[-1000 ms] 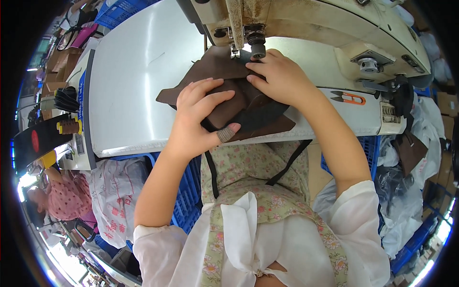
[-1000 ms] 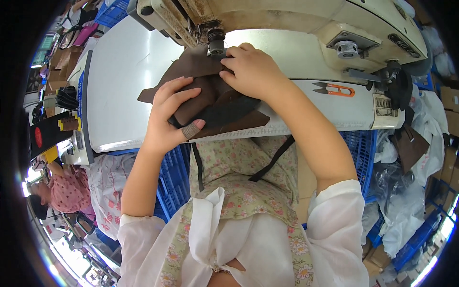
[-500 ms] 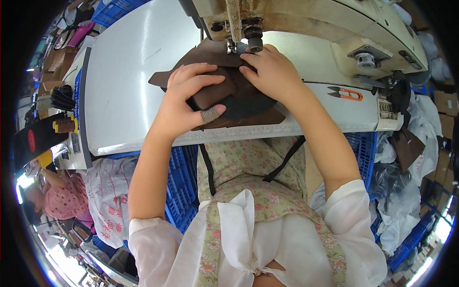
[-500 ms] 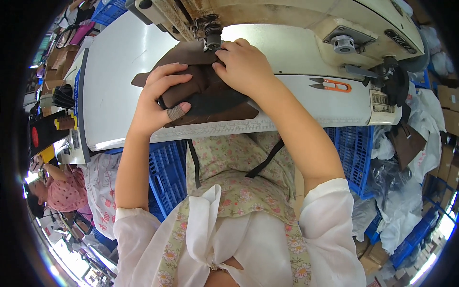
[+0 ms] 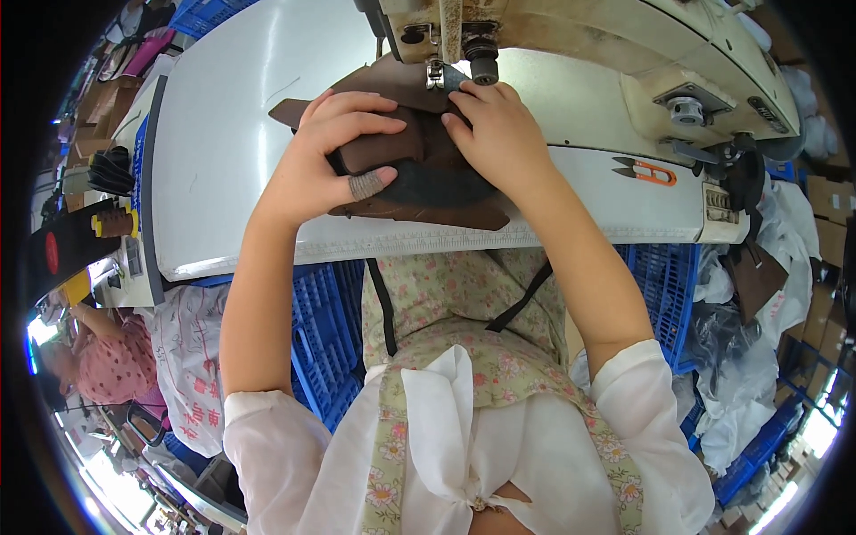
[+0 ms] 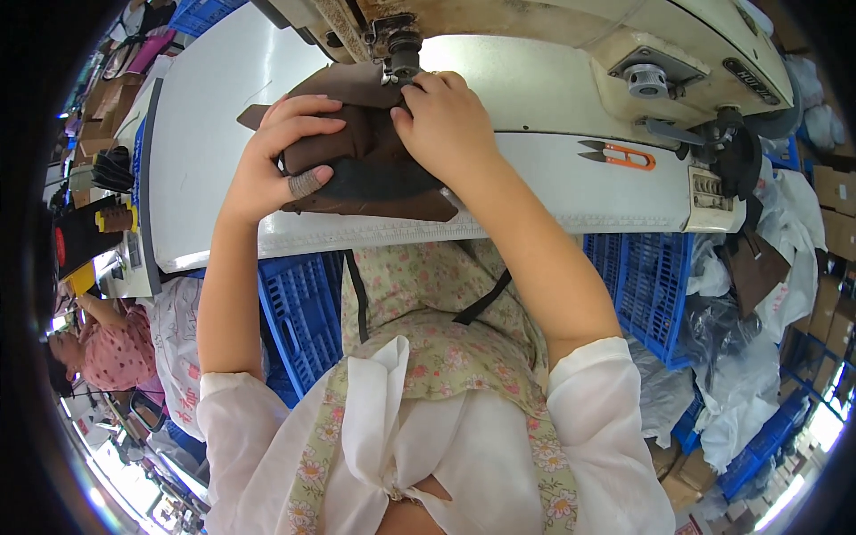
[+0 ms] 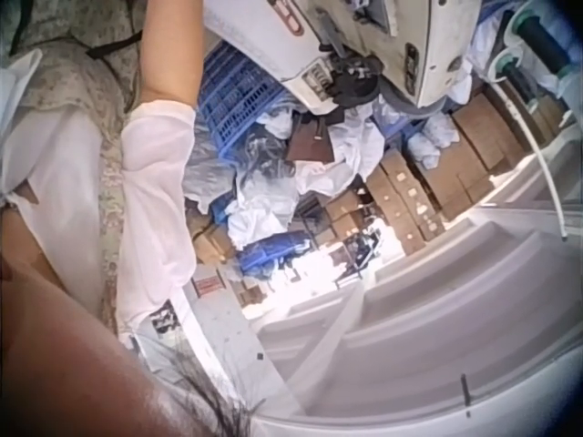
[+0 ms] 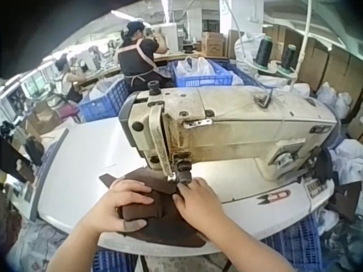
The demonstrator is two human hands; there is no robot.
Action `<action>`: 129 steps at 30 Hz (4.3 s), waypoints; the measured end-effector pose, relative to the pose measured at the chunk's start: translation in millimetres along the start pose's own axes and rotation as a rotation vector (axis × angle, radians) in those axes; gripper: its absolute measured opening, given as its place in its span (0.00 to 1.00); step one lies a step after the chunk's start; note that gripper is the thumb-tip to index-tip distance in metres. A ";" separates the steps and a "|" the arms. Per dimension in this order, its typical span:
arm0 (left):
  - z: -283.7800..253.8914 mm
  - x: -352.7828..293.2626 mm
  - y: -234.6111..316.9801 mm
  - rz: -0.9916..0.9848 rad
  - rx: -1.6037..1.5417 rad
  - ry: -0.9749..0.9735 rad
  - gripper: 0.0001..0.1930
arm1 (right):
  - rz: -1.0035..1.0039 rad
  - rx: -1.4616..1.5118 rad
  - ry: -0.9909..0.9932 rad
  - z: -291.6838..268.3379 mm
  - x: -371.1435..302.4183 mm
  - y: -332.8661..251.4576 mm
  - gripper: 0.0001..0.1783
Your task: The recorder stitches a leather component onto a shoe upper using an industrial sewing machine.
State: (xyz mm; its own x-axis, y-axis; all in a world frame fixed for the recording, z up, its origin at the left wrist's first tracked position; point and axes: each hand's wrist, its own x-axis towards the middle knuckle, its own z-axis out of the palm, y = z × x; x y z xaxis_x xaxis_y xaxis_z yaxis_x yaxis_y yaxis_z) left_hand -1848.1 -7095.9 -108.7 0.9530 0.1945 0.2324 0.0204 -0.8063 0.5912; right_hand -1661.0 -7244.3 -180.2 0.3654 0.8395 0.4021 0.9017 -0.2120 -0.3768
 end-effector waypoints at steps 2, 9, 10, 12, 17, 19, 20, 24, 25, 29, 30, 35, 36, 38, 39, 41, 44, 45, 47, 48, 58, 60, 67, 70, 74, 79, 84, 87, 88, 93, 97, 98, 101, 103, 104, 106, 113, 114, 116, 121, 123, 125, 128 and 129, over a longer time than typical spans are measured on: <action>-1.2 -1.7 -0.3 -0.001 -0.018 0.000 0.22 | 0.041 0.099 -0.038 -6.0 0.2 3.7 0.18; -0.3 -2.7 44.0 -0.152 0.148 0.013 0.22 | 0.162 0.420 -0.189 -26.3 -9.4 30.4 0.19; 3.6 -2.4 54.0 -0.204 0.228 0.058 0.23 | 0.097 0.391 -0.111 -24.6 -12.1 31.3 0.19; 15.6 -3.7 67.7 -0.242 0.248 0.104 0.22 | 0.066 0.356 -0.099 -20.2 -15.3 33.2 0.19; 34.3 -9.6 64.0 -0.301 0.293 0.259 0.19 | -0.009 0.307 -0.086 -19.8 -15.2 29.2 0.17; 37.8 -8.4 56.3 -0.198 0.360 0.336 0.17 | -0.028 0.306 -0.078 -20.7 -15.4 28.0 0.16; 37.7 -7.0 54.7 -0.201 0.359 0.336 0.17 | -0.028 0.307 -0.080 -20.7 -15.9 27.2 0.16; 37.5 -4.6 50.1 -0.151 0.355 0.353 0.16 | -0.029 0.268 -0.038 -18.5 -19.1 22.0 0.16; 37.5 -4.8 49.0 -0.145 0.350 0.355 0.16 | -0.017 0.265 -0.029 -17.8 -19.6 20.8 0.16; 31.1 -3.5 41.1 -0.125 0.342 0.350 0.16 | -0.024 0.261 -0.003 -14.5 -20.7 15.8 0.16; 29.3 -3.8 39.1 -0.115 0.348 0.339 0.16 | -0.016 0.252 0.010 -12.4 -21.3 13.2 0.15; 20.8 -3.2 33.7 -0.139 0.335 0.283 0.17 | -0.002 0.230 0.052 -6.8 -23.5 2.4 0.15; 19.6 -3.3 32.0 -0.132 0.333 0.277 0.17 | 0.009 0.224 0.067 -5.2 -24.5 -0.4 0.15; 18.7 -1.7 28.8 -0.123 0.327 0.272 0.17 | 0.021 0.213 0.079 -2.3 -26.4 -3.2 0.15; 18.1 -1.2 27.6 -0.114 0.321 0.271 0.17 | 0.043 0.206 0.096 -0.6 -27.2 -4.4 0.15; 15.4 -1.1 24.9 -0.108 0.314 0.268 0.17 | 0.066 0.201 0.109 1.2 -28.2 -8.0 0.16; 10.9 -1.4 19.6 -0.078 0.309 0.251 0.17 | 0.086 0.209 0.107 1.9 -29.8 -12.6 0.17; 9.8 -1.1 18.0 -0.077 0.294 0.244 0.17 | 0.089 0.205 0.112 2.2 -30.2 -13.6 0.17; 6.4 -0.1 12.9 -0.075 0.281 0.239 0.17 | 0.089 0.201 0.118 3.7 -29.3 -16.4 0.18; 4.8 0.1 10.0 -0.066 0.285 0.229 0.17 | 0.094 0.205 0.116 4.3 -29.2 -18.1 0.18; -11.7 6.2 -10.8 -0.009 0.266 0.148 0.17 | 0.099 0.204 0.105 6.8 -30.0 -31.2 0.22; -16.0 7.4 -15.0 -0.002 0.262 0.138 0.17 | 0.087 0.194 0.104 7.5 -28.9 -32.8 0.23; -23.2 15.7 -33.4 0.043 0.202 0.088 0.16 | 0.078 0.174 0.113 14.0 -28.4 -35.0 0.25; -30.9 18.5 -36.7 0.079 0.201 0.045 0.17 | 0.072 0.159 0.089 11.9 -28.1 -37.7 0.27; -37.4 17.7 -23.5 0.033 0.200 0.032 0.18 | 0.075 0.228 -0.021 -6.8 -29.0 -26.3 0.29; -4.4 19.7 46.9 0.013 0.835 -0.029 0.20 | -0.171 0.363 -0.251 -33.5 -29.9 14.2 0.29; 63.9 22.5 58.3 0.085 0.726 -0.023 0.13 | -0.110 0.390 -0.135 -23.5 -23.6 14.0 0.23; 70.6 37.9 63.8 -0.114 0.719 -0.081 0.17 | -0.031 0.409 -0.077 -20.8 -19.5 11.4 0.18; 69.8 41.8 65.1 -0.241 0.696 -0.119 0.21 | -0.018 0.410 -0.046 -20.5 -17.9 10.5 0.16; 58.6 39.0 54.4 -0.161 0.598 -0.149 0.23 | 0.028 0.514 0.022 -11.1 -18.2 19.8 0.15; 18.8 41.2 54.5 -0.265 -0.052 -0.196 0.26 | 0.112 0.653 -0.080 -13.1 -11.8 27.4 0.14; 1.3 46.9 58.4 -0.387 -0.168 -0.222 0.28 | 0.109 0.659 -0.078 -15.8 -7.9 25.7 0.14; -5.3 43.9 70.7 -0.405 0.188 -0.204 0.22 | 0.239 0.721 -0.284 -22.2 -3.6 27.6 0.17; 3.8 44.3 77.9 -0.281 0.420 -0.363 0.17 | 0.194 0.700 -0.318 -22.5 -5.0 30.2 0.18; 7.7 42.8 78.8 -0.278 0.423 -0.363 0.17 | 0.194 0.701 -0.314 -22.8 -4.4 30.9 0.18; 15.6 39.0 80.3 -0.115 0.525 -0.209 0.13 | 0.263 0.857 -0.385 -24.7 -2.6 32.7 0.19; 31.0 30.6 84.9 -0.224 -0.334 -0.200 0.12 | 0.132 0.740 -0.379 -30.6 -0.3 31.6 0.17; 31.9 29.6 82.2 -0.227 -0.330 -0.198 0.12 | 0.116 0.673 -0.372 -32.3 0.3 28.8 0.17; 33.3 31.7 79.5 -0.360 -0.207 0.116 0.12 | 0.107 0.603 -0.362 -33.1 -1.9 24.4 0.17; 28.9 44.8 39.5 -0.324 -0.110 0.187 0.13 | -0.020 0.403 -0.202 -25.9 -5.3 19.9 0.12; 24.6 49.0 35.7 -0.363 -0.091 0.122 0.13 | -0.026 0.386 -0.218 -25.6 -2.4 19.9 0.12; 17.3 53.4 34.2 -0.400 0.045 -0.110 0.19 | -0.033 0.370 -0.239 -25.0 -1.9 22.3 0.11; 21.2 59.5 37.8 -0.122 0.267 -0.268 0.24 | -0.051 0.468 -0.222 -21.5 -2.9 30.4 0.11; 24.4 59.3 43.8 -0.200 0.355 -0.347 0.26 | -0.027 0.503 -0.212 -20.6 -3.2 32.6 0.10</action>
State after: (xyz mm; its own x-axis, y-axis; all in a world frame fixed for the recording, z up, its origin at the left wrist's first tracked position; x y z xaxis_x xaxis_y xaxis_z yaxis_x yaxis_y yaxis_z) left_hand -1783.3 -7133.3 -87.8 0.9629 0.2158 -0.1621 0.2552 -0.9235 0.2863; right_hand -1628.0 -7264.2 -176.6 0.2419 0.9350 0.2594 0.6694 0.0327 -0.7422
